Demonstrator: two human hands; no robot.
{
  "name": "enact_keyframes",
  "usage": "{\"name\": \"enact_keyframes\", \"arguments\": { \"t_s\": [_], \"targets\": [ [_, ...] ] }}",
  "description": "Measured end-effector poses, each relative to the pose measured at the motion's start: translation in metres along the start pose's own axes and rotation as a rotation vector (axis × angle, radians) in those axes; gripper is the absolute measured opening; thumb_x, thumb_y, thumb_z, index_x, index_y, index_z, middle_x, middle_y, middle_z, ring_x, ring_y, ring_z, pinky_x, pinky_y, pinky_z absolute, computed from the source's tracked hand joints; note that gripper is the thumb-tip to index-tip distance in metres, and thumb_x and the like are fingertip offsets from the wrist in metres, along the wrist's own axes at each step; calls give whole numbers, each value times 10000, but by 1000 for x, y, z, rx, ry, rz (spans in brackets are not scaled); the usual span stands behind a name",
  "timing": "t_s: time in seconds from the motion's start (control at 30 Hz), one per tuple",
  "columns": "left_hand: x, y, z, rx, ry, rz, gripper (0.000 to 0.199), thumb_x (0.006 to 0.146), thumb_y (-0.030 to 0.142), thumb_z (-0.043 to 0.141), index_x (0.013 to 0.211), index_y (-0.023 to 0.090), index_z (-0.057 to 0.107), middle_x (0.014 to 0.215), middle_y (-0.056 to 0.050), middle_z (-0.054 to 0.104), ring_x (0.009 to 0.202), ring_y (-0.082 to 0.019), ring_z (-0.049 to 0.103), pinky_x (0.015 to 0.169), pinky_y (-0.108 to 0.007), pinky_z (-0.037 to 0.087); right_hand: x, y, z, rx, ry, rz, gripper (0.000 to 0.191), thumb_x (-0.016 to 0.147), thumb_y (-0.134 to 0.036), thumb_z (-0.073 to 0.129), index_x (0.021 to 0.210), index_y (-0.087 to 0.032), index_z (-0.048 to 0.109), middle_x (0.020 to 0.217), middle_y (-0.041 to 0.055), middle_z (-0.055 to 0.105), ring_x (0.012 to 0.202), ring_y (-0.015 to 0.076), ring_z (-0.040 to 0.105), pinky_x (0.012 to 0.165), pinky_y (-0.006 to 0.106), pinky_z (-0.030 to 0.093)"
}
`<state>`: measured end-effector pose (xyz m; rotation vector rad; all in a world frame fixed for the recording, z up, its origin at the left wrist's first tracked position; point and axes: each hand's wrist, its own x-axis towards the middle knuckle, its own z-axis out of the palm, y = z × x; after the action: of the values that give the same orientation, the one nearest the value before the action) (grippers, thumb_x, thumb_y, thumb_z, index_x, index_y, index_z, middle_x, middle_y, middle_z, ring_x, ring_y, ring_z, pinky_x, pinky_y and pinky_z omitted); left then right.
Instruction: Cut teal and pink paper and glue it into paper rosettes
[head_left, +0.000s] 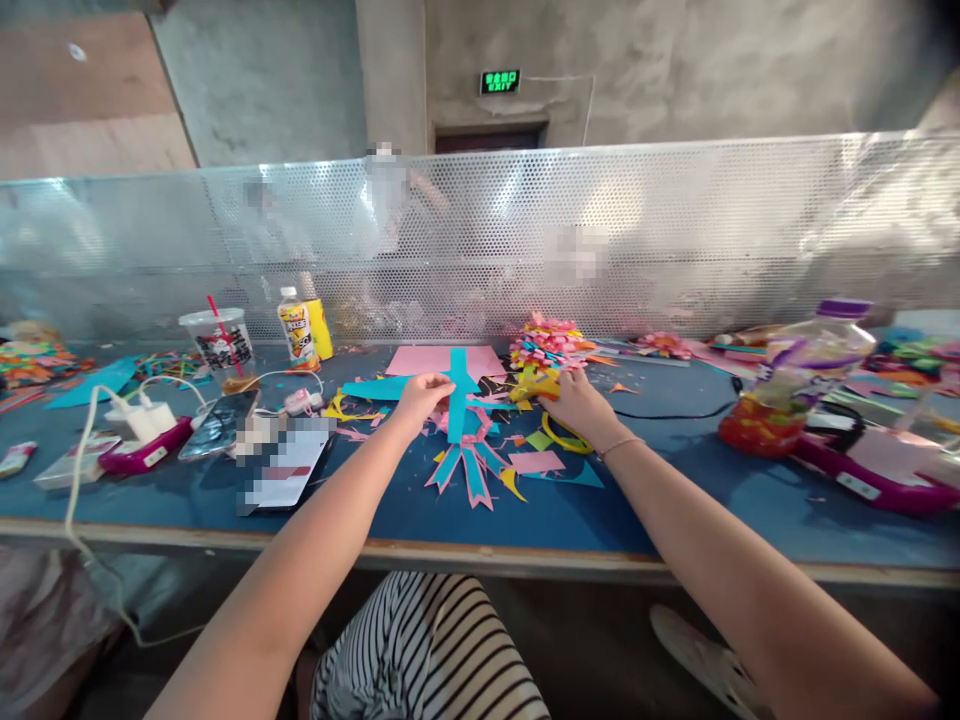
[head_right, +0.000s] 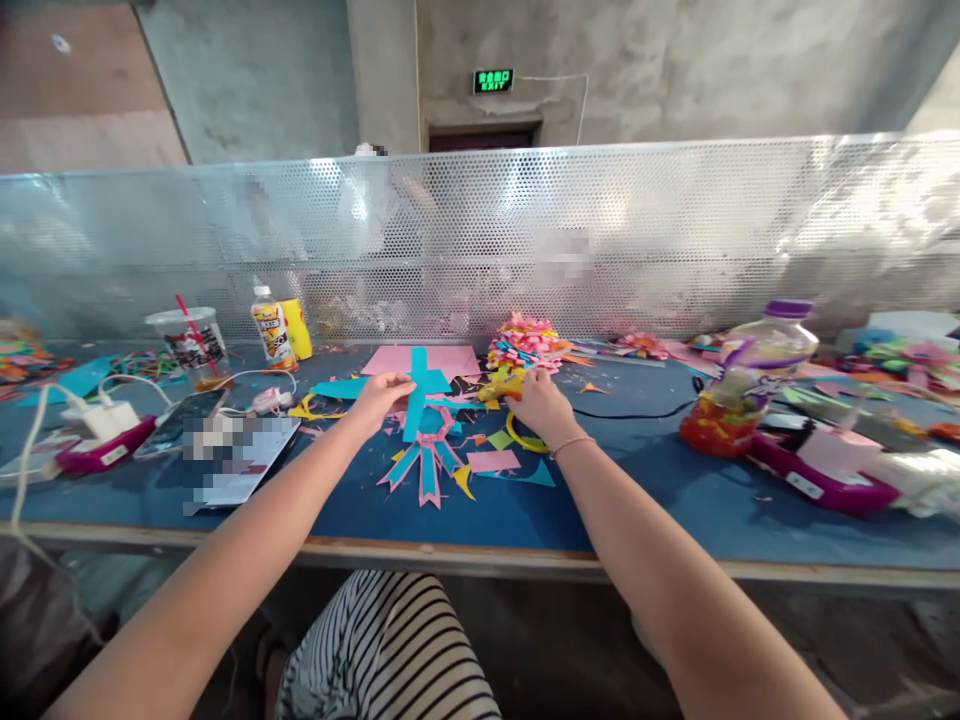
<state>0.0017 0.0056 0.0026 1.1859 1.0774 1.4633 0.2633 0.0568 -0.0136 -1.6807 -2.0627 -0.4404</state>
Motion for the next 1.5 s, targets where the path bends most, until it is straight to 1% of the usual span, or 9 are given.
{"name": "enact_keyframes", "arguments": {
  "t_s": [0.1,0.23,0.33,0.43,0.57,0.73,1.1,1.27,1.5],
  "targets": [
    [-1,2,1,-78,-9,-15,176,566,168,681,655,142,530,555,30,539,474,-75,511,535,-234,439,-1,-16,-8,24,161,-143,372,749,-338,541,1042,-112,504,1051,186,487,1016,332,471,766,444,425],
    [-3,3,3,-162,-53,-36,185,582,120,667,668,139,505,540,34,526,475,-70,521,532,-221,449,-7,-53,-21,313,301,-568,272,827,-240,446,1080,-152,498,1059,136,490,1043,247,469,891,402,403],
    [-6,6,6,-195,-72,-65,181,597,75,638,691,138,497,530,32,528,468,-72,523,518,-218,454,-10,-79,-26,474,255,-777,282,832,-189,434,1107,-186,498,1088,112,483,1056,214,470,914,381,408],
    [-10,9,7,-200,-68,-74,188,601,44,616,729,133,511,517,33,528,454,-69,515,503,-211,446,-8,-98,-29,589,192,-845,268,815,-148,442,1050,-222,547,1110,87,492,1057,200,480,902,378,422],
    [-10,9,5,-212,-111,-37,179,583,58,626,730,126,550,504,43,510,470,-62,509,536,-215,452,-6,-113,-31,793,185,-779,152,804,-151,478,862,-215,602,935,59,576,900,171,551,812,339,460],
    [-6,5,3,-202,-120,-7,131,551,151,665,645,127,577,564,17,570,505,-83,547,555,-230,460,-13,-120,-26,969,213,-580,85,801,-201,510,803,-198,594,814,44,594,776,154,557,727,303,452],
    [-6,5,1,-50,-104,75,247,545,251,701,755,134,647,646,-21,631,555,-97,569,565,-223,450,-18,-121,-19,1147,103,-229,203,787,-338,487,706,-177,579,683,12,586,656,136,527,630,261,407],
    [-10,10,4,-23,-62,71,212,575,246,675,760,148,641,645,-11,625,539,-98,559,533,-222,447,-18,-123,-18,1137,85,-195,217,779,-345,478,680,-177,573,661,9,576,629,133,515,599,256,396],
    [-10,10,5,33,-33,101,139,624,235,625,738,156,630,617,-6,607,550,-107,557,538,-232,463,-21,-125,-21,1082,117,-265,177,787,-293,470,680,-186,561,696,16,545,655,133,505,623,262,401]
  ]
}}
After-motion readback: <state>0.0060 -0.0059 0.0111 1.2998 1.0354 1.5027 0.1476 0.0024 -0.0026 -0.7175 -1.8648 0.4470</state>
